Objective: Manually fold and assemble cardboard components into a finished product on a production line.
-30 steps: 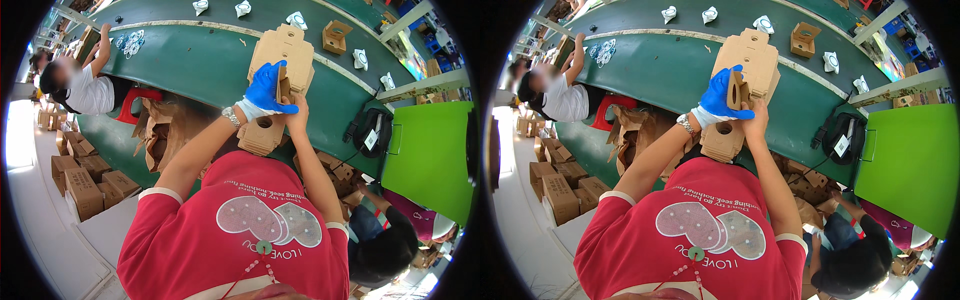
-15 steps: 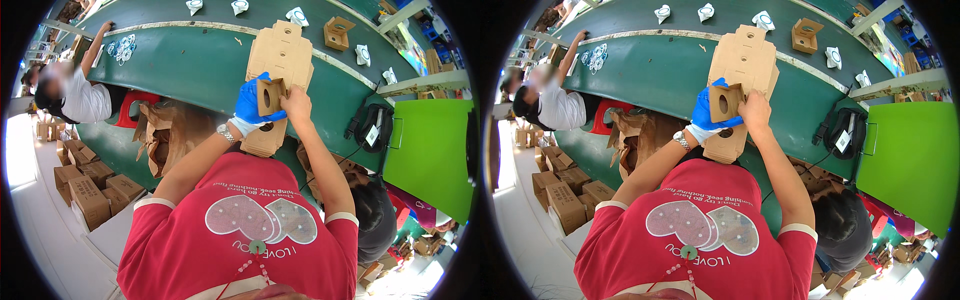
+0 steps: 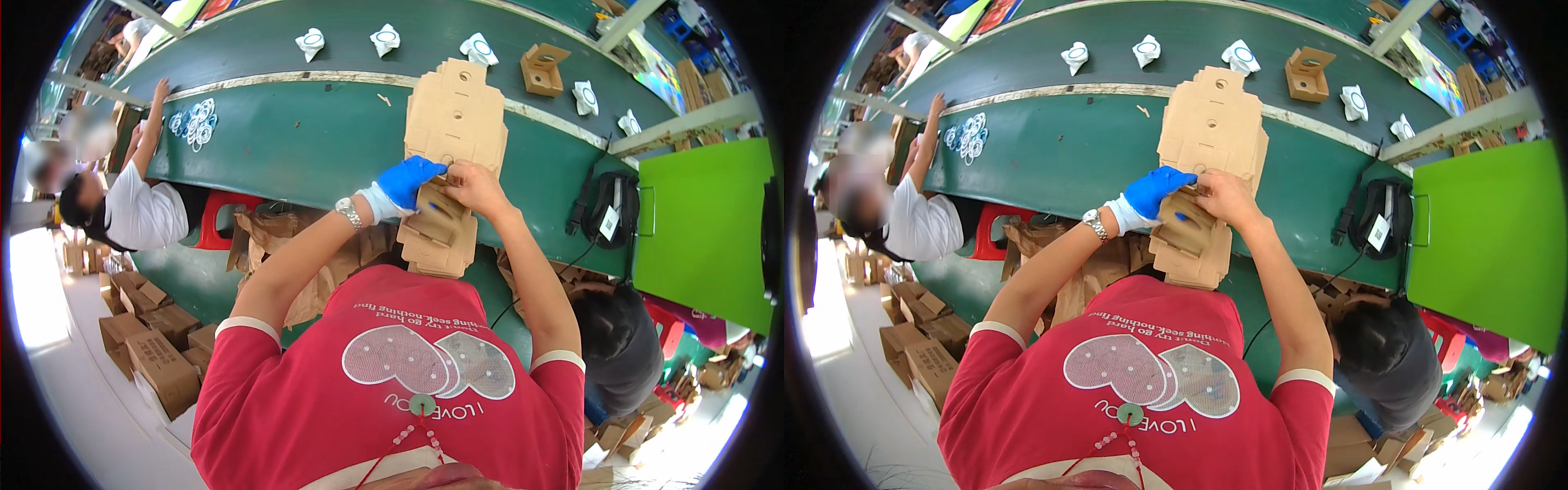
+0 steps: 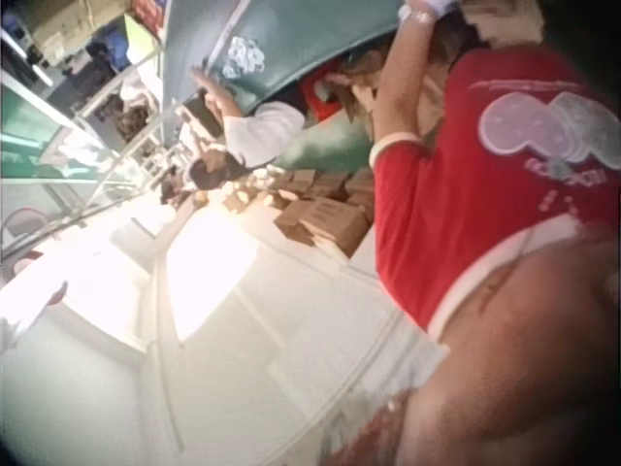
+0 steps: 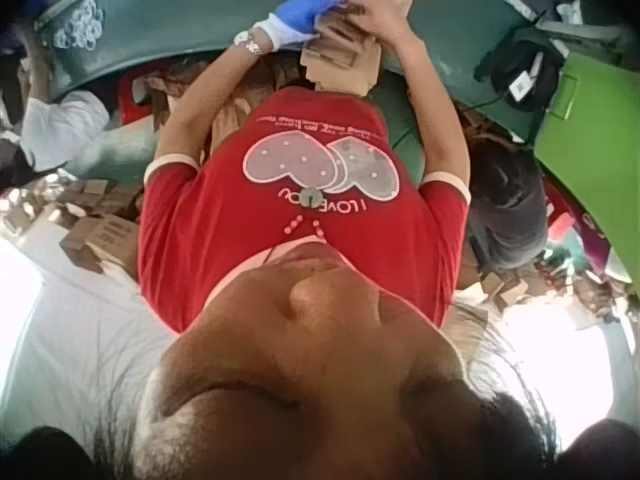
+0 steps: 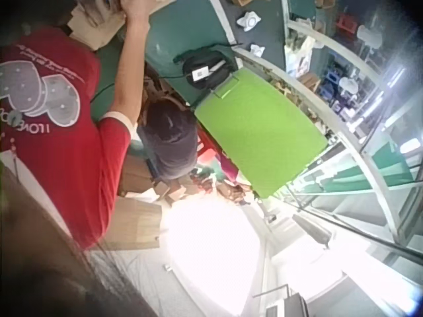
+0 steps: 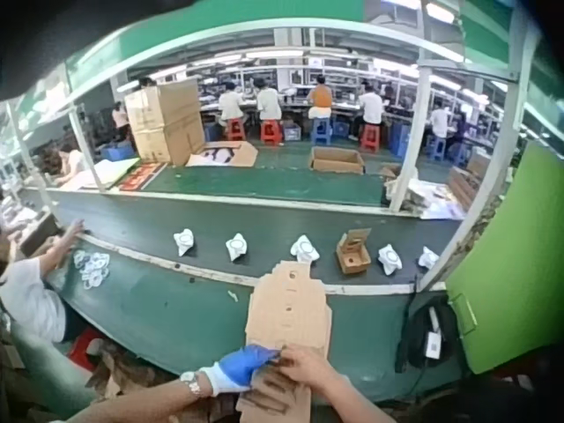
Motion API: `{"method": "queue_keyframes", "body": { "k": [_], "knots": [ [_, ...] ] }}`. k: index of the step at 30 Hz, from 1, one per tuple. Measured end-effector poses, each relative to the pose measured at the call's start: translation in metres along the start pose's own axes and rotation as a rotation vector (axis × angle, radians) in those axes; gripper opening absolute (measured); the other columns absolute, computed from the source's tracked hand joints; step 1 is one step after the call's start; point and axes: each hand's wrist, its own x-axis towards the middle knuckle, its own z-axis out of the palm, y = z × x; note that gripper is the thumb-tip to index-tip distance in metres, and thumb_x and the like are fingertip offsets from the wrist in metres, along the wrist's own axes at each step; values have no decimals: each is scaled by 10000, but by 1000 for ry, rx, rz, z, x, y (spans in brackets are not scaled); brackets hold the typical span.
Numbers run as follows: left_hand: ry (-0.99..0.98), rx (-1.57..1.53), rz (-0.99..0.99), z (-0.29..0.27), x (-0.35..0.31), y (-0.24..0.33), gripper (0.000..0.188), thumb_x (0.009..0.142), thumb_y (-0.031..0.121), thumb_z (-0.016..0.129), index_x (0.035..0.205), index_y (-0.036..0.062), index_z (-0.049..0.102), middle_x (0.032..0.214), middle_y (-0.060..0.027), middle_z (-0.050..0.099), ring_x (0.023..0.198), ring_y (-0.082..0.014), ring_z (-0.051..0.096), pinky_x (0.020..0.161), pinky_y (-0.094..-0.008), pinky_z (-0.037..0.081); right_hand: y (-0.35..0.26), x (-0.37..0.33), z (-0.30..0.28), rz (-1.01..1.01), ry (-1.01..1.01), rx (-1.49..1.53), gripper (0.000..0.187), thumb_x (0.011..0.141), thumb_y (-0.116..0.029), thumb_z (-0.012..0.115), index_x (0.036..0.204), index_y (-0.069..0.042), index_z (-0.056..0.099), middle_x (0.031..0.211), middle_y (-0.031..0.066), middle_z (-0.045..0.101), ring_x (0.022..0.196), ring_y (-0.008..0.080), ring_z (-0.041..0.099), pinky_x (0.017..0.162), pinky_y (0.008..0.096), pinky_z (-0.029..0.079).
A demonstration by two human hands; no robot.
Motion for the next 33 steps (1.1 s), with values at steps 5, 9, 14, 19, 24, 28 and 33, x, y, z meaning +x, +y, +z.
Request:
{"method": "queue_keyframes", "body": {
  "k": [5,9,14,19,24,28,33],
  "knots": [
    [-4,-87,-252,2,3,-4,418,733,239,822,1107,122,676,1089,-136,661,1000,-339,622,840,-388,515,17,-40,-2,177,97,600,279,932,-217,572,1129,-62,694,995,136,696,995,235,654,903,330,487],
    [39,-45,-178,3,14,1,291,711,249,817,932,109,689,918,-131,638,903,-354,609,794,-420,507,-1,-67,4,138,186,655,392,851,-164,659,1225,-57,609,1099,132,669,1069,264,629,933,340,479],
    [-15,-91,-274,6,23,7,207,716,216,788,846,106,669,869,-127,656,846,-346,613,757,-431,504,5,-38,25,231,323,289,294,709,-58,769,890,-47,538,904,132,620,872,333,604,763,391,503],
    [3,11,-314,14,23,4,280,737,261,786,921,95,655,945,-135,653,909,-354,615,793,-425,511,8,-20,26,240,297,259,343,660,-41,802,829,-41,504,811,108,606,806,284,614,722,378,499],
    [142,-429,-577,-8,-2,25,705,783,332,834,1321,3,520,1250,-172,594,1113,-262,611,953,-349,501,7,-21,26,378,322,484,356,654,-20,819,937,-7,604,929,84,693,863,177,667,763,323,540],
    [195,-917,-732,-13,-50,45,727,820,234,815,1405,8,447,1324,-154,562,1194,-214,557,1015,-334,467,-4,-19,22,440,393,562,340,665,-5,799,937,21,596,937,94,698,858,168,673,764,315,546],
    [147,-932,-784,-45,-36,31,601,855,159,774,1375,26,505,1237,-120,623,1086,-163,596,944,-305,495,-29,-6,13,425,420,505,320,678,-33,805,915,-15,591,958,90,682,892,153,654,773,325,532]
  ]
}}
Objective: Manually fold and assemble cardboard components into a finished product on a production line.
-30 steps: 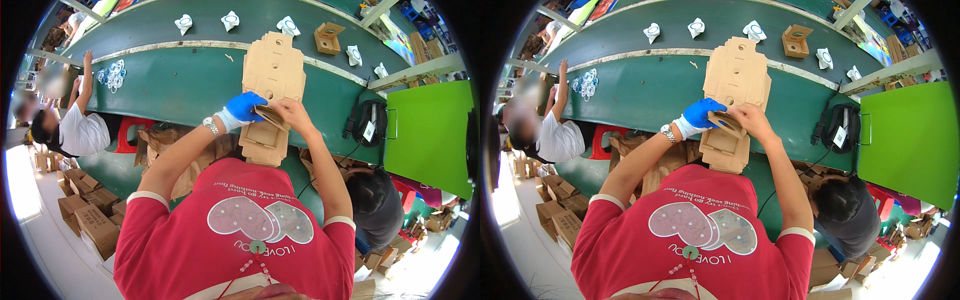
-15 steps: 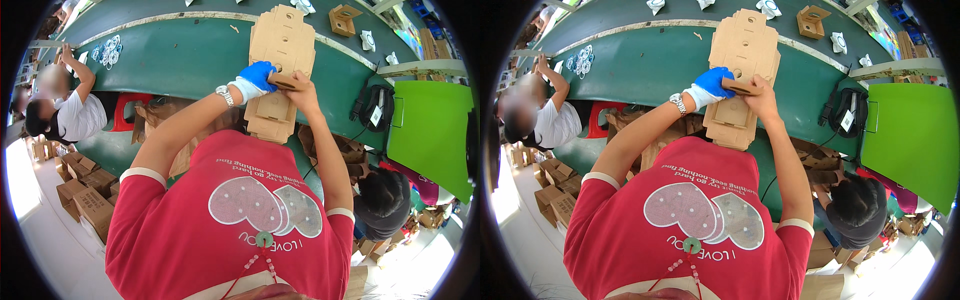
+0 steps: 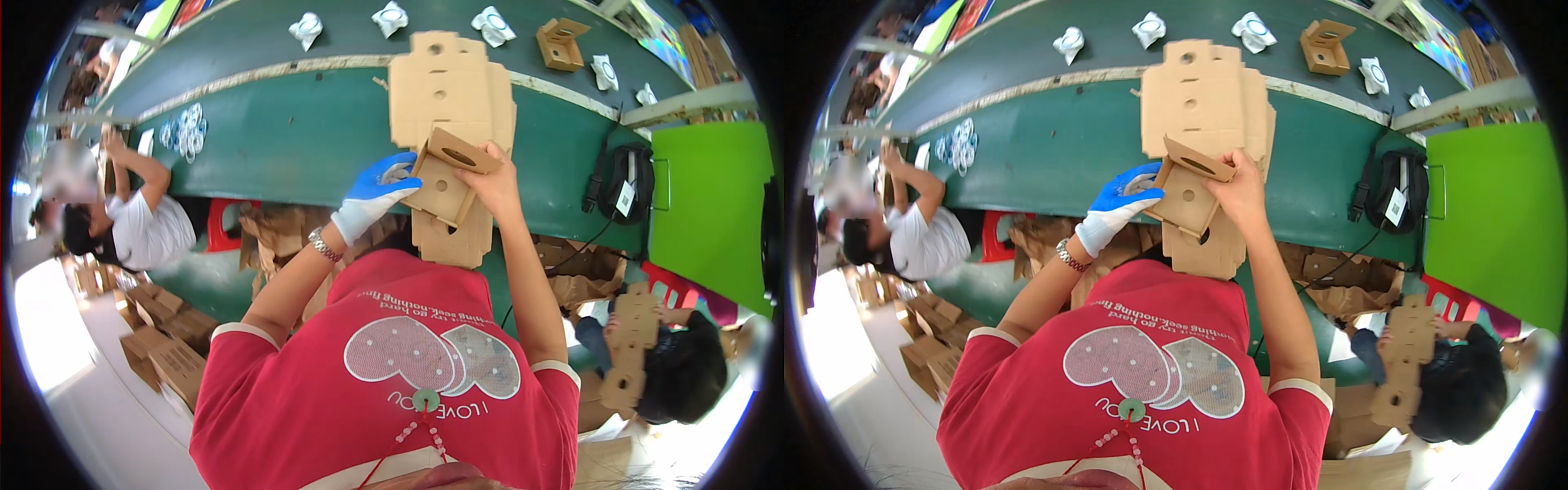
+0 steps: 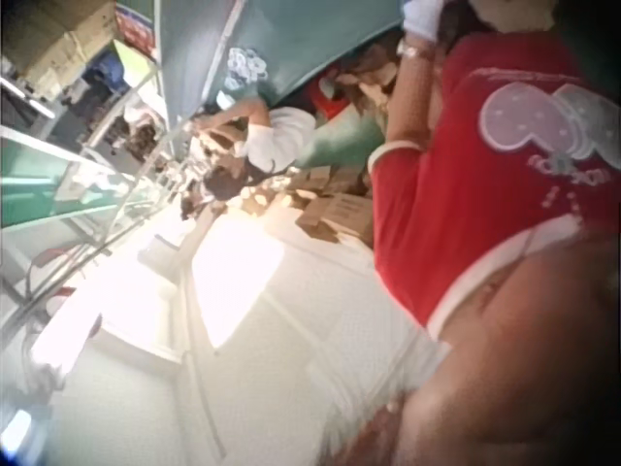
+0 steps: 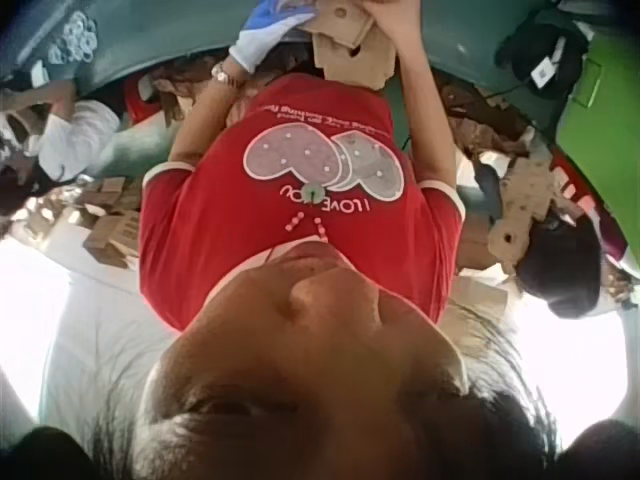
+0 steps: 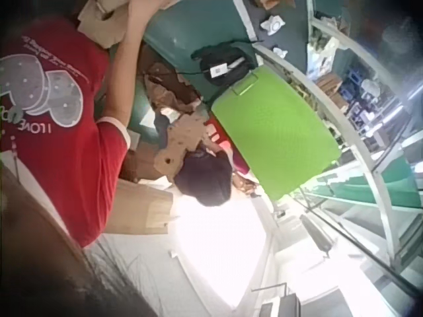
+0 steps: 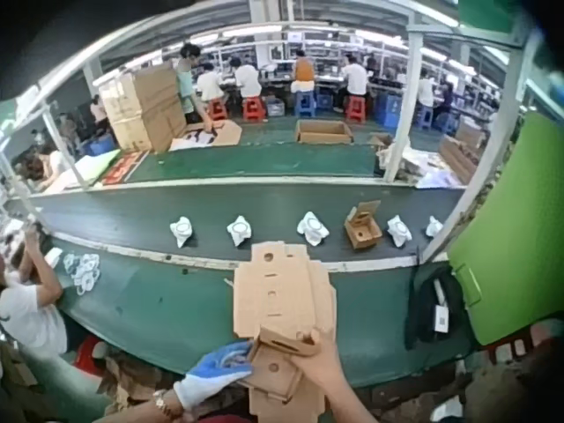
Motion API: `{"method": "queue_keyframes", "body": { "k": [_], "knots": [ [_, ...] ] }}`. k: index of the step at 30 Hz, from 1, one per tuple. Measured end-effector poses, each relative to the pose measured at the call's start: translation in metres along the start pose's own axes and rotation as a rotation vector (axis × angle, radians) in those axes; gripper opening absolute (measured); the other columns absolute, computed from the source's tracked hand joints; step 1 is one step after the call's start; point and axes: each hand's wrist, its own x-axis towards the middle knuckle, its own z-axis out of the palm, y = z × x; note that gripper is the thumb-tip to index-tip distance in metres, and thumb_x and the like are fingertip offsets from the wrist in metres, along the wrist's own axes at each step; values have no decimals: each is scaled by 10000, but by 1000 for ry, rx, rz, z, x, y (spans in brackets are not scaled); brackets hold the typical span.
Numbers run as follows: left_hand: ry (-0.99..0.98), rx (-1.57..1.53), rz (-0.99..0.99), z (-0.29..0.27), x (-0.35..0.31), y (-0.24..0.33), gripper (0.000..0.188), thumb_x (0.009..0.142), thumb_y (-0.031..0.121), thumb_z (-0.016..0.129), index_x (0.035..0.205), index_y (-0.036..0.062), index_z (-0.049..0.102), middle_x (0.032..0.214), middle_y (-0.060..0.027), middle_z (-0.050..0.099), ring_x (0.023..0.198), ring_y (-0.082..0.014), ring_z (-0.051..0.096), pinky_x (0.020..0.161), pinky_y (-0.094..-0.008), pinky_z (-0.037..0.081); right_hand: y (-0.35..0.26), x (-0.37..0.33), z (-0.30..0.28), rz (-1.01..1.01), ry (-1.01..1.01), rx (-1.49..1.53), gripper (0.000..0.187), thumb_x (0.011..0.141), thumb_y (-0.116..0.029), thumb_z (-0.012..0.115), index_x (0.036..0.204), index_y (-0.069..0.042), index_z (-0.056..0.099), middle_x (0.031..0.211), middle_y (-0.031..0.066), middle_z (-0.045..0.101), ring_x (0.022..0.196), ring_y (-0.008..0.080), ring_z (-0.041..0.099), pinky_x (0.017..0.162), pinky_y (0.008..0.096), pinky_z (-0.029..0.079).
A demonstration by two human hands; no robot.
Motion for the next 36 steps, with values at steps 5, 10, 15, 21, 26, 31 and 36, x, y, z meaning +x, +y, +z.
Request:
{"method": "queue_keyframes", "body": {
  "k": [5,10,15,21,26,31,36],
  "knots": [
    [36,-125,-191,-16,53,45,337,894,170,695,1212,66,652,1094,-39,677,1015,-161,629,855,-303,509,12,-12,-6,41,187,647,530,882,-260,753,1252,28,505,1275,150,565,1197,244,552,1051,360,424],
    [130,-357,50,-69,203,77,274,925,194,660,1163,60,645,1121,-64,665,942,-206,641,830,-380,543,33,-56,-2,37,435,539,356,924,-186,695,1178,17,553,1190,128,612,1099,202,596,995,337,461],
    [233,-290,40,-63,300,140,304,940,303,652,1216,176,647,1239,-101,606,1254,-236,479,1004,-432,433,46,-76,23,106,451,548,230,939,-130,659,1098,20,589,1072,102,658,1008,158,621,933,296,486],
    [394,81,189,-70,235,103,487,932,355,652,1306,51,592,1330,-101,589,1199,-186,547,999,-300,417,35,-86,15,42,481,249,321,910,-180,680,1135,27,580,1146,166,618,1098,254,588,993,368,444],
    [515,-83,6,-42,80,5,559,955,396,610,1373,32,539,1418,-115,525,1318,-217,468,1087,-323,357,32,-88,27,-45,360,-127,510,882,-210,689,1259,69,490,1344,237,447,1283,374,405,1088,449,338],
    [177,-277,-235,26,-17,-112,485,995,357,552,1389,79,501,1431,-70,486,1334,-248,428,1050,-387,416,37,-98,41,-119,155,-320,769,861,-232,695,1393,173,315,1528,319,190,1435,460,169,1167,516,205],
    [-33,542,391,67,-57,-76,468,1026,221,491,1470,90,427,1539,-115,385,1462,-213,273,1178,-341,247,33,-105,35,-138,65,-273,635,879,-182,678,1384,96,412,1531,289,226,1436,448,202,1161,502,230]
  ]
}}
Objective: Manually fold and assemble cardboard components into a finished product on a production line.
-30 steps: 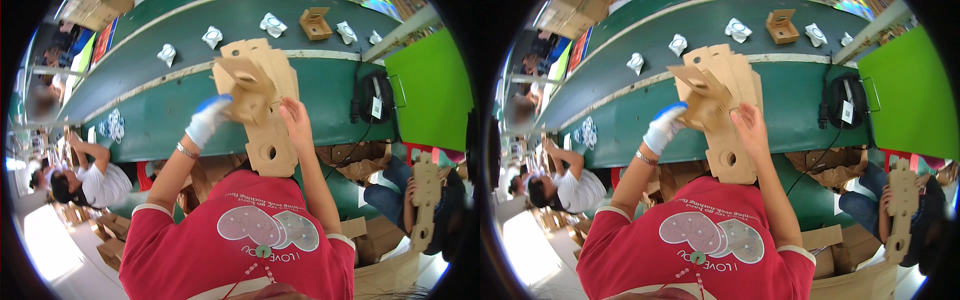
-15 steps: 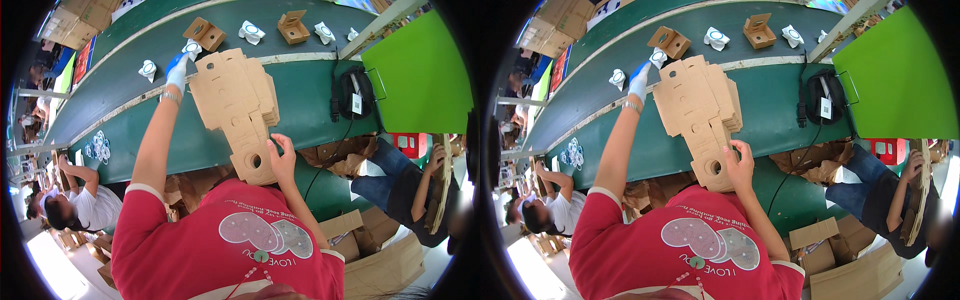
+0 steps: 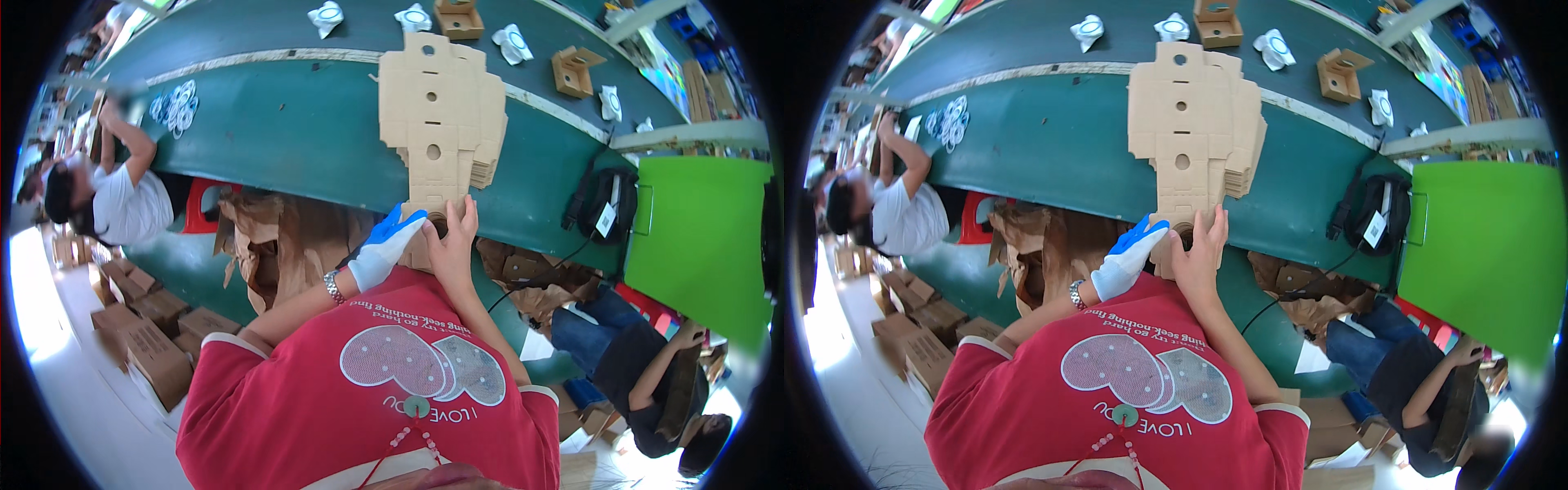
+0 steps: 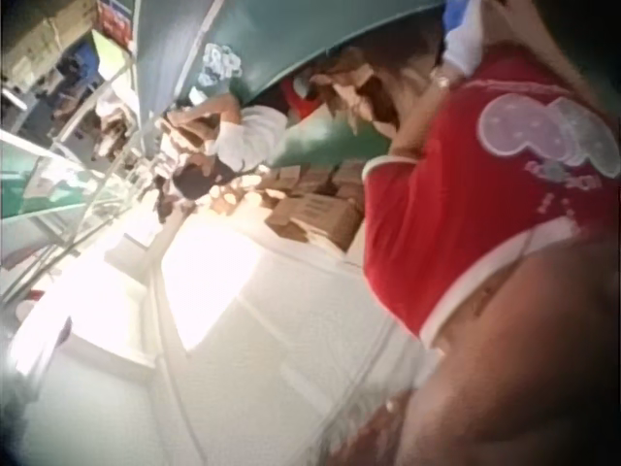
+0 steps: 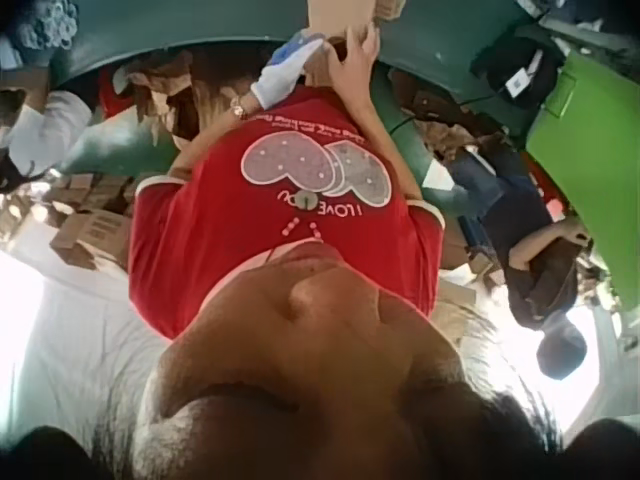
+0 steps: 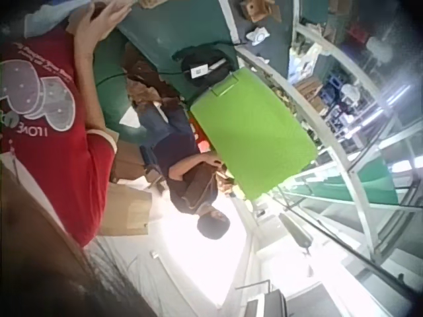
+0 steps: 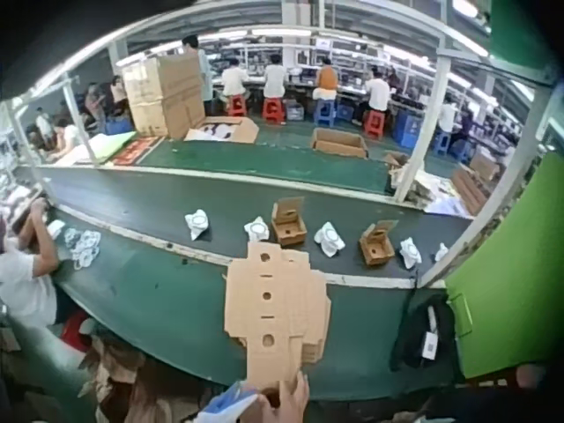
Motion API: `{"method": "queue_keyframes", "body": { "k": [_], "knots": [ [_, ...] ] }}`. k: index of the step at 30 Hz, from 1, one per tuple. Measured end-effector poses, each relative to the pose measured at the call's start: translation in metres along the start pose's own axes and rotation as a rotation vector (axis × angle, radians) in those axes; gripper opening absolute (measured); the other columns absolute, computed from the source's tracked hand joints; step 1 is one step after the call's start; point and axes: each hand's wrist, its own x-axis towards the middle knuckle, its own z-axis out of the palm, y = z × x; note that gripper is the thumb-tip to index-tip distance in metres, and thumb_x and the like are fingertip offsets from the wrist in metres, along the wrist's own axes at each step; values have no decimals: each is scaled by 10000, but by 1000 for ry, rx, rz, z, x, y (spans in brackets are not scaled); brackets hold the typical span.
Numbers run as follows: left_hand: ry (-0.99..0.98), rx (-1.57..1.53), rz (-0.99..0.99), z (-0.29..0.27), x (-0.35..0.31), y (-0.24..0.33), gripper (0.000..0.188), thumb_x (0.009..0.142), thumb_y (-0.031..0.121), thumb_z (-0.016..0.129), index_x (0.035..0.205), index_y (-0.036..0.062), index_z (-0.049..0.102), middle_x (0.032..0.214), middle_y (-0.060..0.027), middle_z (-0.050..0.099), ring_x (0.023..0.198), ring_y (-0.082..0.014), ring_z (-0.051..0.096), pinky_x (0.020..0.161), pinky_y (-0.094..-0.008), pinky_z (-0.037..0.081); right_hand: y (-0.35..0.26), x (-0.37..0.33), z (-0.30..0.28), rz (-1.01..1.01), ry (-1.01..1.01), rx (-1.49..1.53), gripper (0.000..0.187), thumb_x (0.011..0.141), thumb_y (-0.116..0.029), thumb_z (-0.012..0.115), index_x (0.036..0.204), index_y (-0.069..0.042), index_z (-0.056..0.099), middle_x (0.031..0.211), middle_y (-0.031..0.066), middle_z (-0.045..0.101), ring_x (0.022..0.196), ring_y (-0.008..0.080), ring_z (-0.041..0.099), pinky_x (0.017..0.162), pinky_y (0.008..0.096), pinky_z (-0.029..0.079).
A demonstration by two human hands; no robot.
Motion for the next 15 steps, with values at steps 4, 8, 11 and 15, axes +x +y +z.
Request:
{"method": "queue_keyframes", "body": {
  "k": [4,8,11,15],
  "knots": [
    [420,-811,-460,16,10,56,513,927,150,678,1359,-34,472,1349,-147,510,1216,-180,530,1014,-314,429,-18,-6,-12,-50,-135,235,509,894,-114,648,1356,32,490,1525,235,294,1404,396,316,1135,450,305],
    [686,-329,-383,45,23,33,376,927,173,682,1244,6,567,1235,-104,590,1089,-159,600,900,-306,492,-15,-10,-23,-147,-111,277,432,917,-65,582,1335,13,509,1469,170,429,1352,327,430,1103,385,361],
    [669,-326,-426,40,27,33,349,922,167,696,1224,29,589,1161,-58,621,1030,-129,598,873,-282,499,-12,-11,-42,-153,-140,352,444,912,-80,600,1335,10,501,1445,180,443,1316,334,454,1090,385,369],
    [680,-659,-308,31,28,55,316,930,141,679,1212,31,588,1074,-20,633,984,-89,570,861,-264,492,10,-3,-41,152,152,402,429,932,-135,629,1299,25,479,1279,166,518,1154,268,529,1003,352,412]
  ]
}}
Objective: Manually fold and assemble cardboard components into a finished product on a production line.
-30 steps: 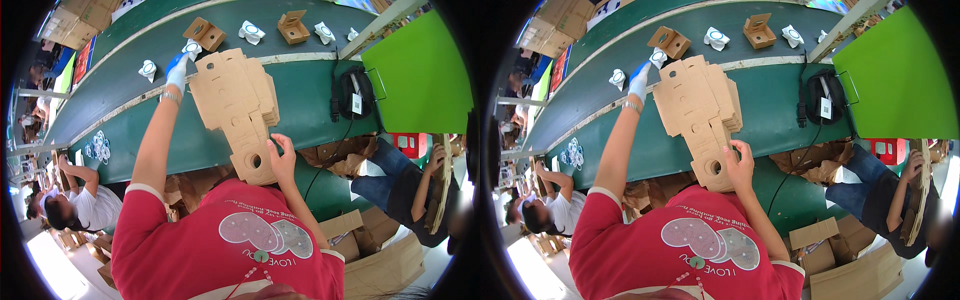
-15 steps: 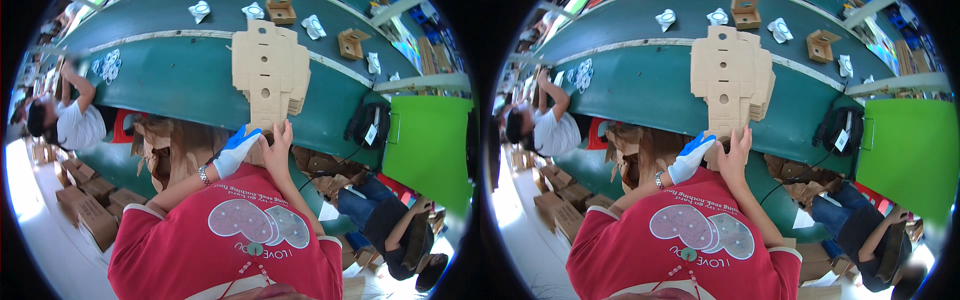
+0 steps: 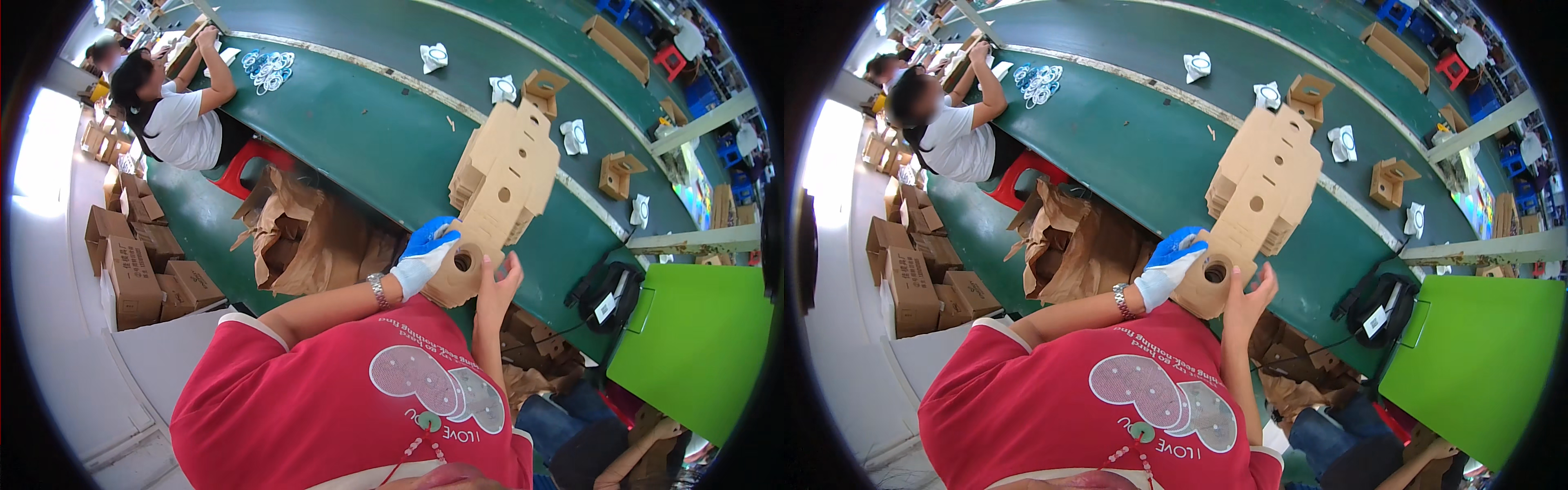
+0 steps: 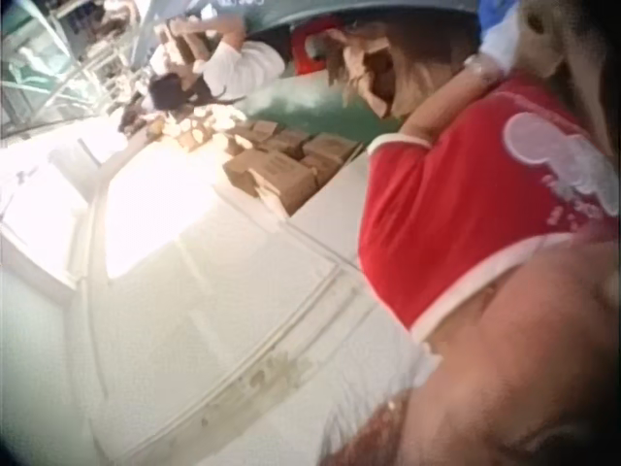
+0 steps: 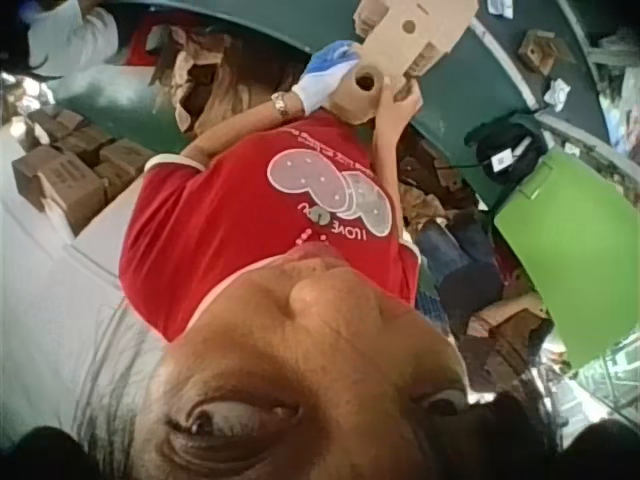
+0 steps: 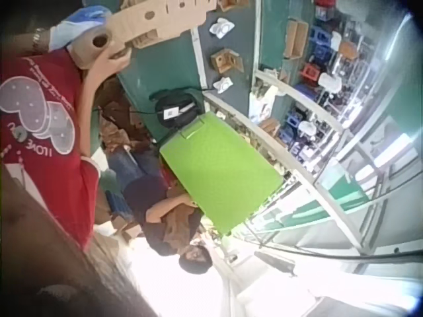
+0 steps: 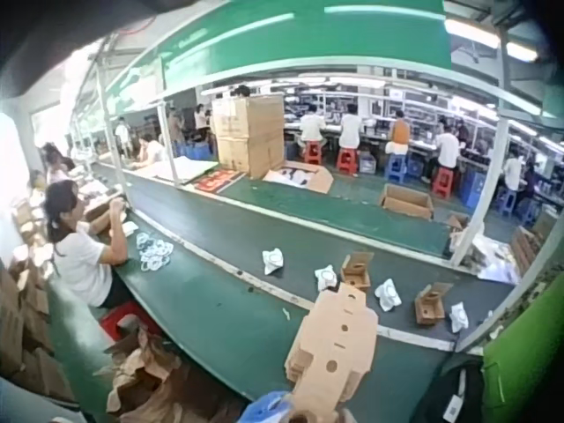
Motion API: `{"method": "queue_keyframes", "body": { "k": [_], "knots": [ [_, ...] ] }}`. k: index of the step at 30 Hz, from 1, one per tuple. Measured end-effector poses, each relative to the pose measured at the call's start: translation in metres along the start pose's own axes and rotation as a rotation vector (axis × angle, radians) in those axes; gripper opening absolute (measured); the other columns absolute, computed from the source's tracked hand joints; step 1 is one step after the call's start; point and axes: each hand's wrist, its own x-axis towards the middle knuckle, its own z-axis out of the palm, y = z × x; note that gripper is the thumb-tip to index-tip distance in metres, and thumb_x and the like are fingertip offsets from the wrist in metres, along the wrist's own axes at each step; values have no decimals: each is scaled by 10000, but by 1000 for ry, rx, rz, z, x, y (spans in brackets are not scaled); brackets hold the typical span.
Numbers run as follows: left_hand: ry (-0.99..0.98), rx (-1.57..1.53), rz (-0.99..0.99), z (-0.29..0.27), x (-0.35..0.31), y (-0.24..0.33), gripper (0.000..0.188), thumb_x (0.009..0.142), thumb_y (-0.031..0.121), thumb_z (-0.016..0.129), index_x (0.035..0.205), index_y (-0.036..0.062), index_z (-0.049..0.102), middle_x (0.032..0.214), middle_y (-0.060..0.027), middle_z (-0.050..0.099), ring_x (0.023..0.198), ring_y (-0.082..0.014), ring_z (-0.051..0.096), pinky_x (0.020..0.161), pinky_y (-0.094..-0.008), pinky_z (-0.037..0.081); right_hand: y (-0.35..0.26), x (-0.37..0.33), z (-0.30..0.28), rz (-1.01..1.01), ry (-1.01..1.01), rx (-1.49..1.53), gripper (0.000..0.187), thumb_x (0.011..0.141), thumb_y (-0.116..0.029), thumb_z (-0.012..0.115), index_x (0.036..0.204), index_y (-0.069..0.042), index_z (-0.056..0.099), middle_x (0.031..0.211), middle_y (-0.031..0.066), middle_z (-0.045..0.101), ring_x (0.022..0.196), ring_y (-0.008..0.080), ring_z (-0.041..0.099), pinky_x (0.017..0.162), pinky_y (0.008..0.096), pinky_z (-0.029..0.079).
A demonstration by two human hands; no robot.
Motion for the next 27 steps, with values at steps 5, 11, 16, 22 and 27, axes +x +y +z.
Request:
{"method": "queue_keyframes", "body": {
  "k": [5,11,16,22,27],
  "knots": [
    [-148,205,108,5,-9,5,359,971,197,588,1275,23,510,1162,-128,602,1075,-213,576,924,-331,464,-16,-2,-7,268,-103,521,272,986,-223,591,1126,1,528,1127,83,576,1072,157,532,951,310,423],
    [-183,264,3,11,-5,52,494,938,428,647,1168,-5,581,1003,-119,655,951,-220,626,828,-335,496,-72,-2,-5,240,-266,530,272,1006,-323,569,852,-102,529,642,-46,408,534,86,332,496,271,275],
    [-407,-37,-178,8,12,73,496,995,492,509,1185,47,616,978,-69,680,822,-148,606,750,-308,500,-101,10,-13,306,-460,692,336,1021,-360,523,794,-117,470,556,-59,275,466,89,283,462,289,242],
    [-246,-461,-325,-27,78,136,970,864,846,175,1283,53,546,1177,-103,649,838,-243,611,715,-386,515,-148,36,-42,432,-677,903,254,992,-314,550,922,-71,526,554,-67,300,433,70,279,410,251,214],
    [-147,-609,37,-54,92,163,450,944,402,584,1226,51,592,1137,-87,675,973,-205,669,797,-362,552,-146,13,-10,554,-1100,845,345,1002,-376,528,994,-32,558,631,3,470,501,139,453,474,276,371]
  ]
}}
